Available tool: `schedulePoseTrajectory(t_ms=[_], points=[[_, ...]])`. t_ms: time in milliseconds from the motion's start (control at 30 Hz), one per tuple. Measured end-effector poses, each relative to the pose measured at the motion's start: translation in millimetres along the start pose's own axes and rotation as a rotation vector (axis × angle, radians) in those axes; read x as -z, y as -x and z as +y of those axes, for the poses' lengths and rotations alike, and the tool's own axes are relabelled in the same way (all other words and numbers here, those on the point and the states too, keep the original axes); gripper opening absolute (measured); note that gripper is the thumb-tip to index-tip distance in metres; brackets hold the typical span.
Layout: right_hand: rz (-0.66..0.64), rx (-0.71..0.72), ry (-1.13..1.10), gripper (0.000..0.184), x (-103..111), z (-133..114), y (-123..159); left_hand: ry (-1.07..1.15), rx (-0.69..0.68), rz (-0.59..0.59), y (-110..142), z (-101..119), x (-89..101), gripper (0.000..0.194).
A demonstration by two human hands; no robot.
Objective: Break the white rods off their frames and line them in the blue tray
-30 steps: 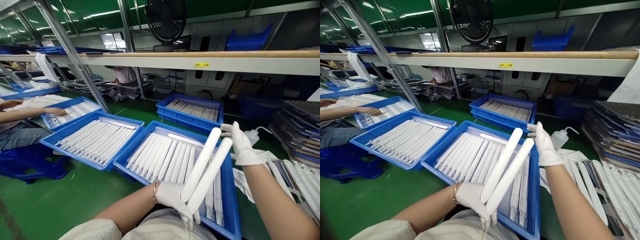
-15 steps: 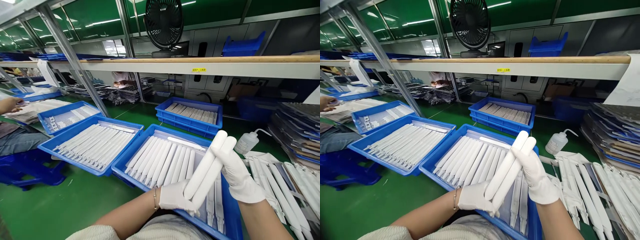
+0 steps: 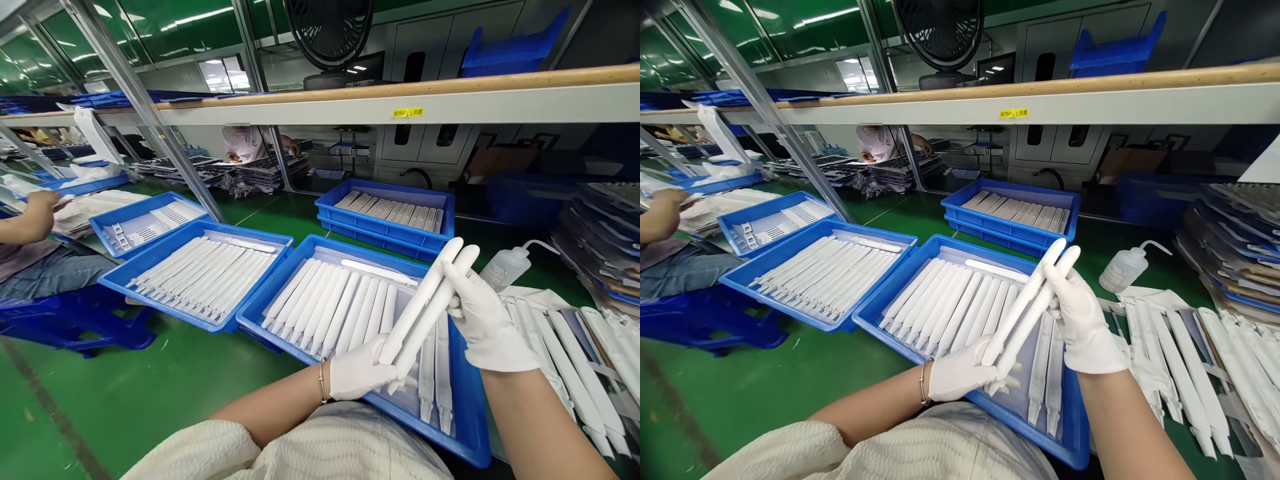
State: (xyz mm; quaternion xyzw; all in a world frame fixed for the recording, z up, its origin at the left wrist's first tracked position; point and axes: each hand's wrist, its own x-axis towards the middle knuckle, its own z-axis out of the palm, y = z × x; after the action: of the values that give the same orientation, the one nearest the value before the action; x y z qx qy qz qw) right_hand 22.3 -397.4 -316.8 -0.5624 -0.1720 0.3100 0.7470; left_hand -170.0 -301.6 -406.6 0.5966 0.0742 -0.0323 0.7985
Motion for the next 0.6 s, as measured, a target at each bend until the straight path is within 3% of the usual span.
schedulePoseTrajectory(t_ms=[167,300,467,600], points=[[-0.045,-0.026,-0.08,0.048,0,2,-4,0.123,0.073,-0.042,2,-6,1.2,0.047],[-0.042,-0.061,-0.03,0.047,-2,2,-3,0.22,0.095,-0.062,4,-8,-1.1,0.055],[-0.012,-0.045,0.024,0.048,-3,3,0,0.173,0.122,-0.089,0,-11,0.9,0.06],[-0.081,-0.022,0.067,0.053,-2,1,6,0.169,0.184,-0.183,-5,-10,8.6,0.069]])
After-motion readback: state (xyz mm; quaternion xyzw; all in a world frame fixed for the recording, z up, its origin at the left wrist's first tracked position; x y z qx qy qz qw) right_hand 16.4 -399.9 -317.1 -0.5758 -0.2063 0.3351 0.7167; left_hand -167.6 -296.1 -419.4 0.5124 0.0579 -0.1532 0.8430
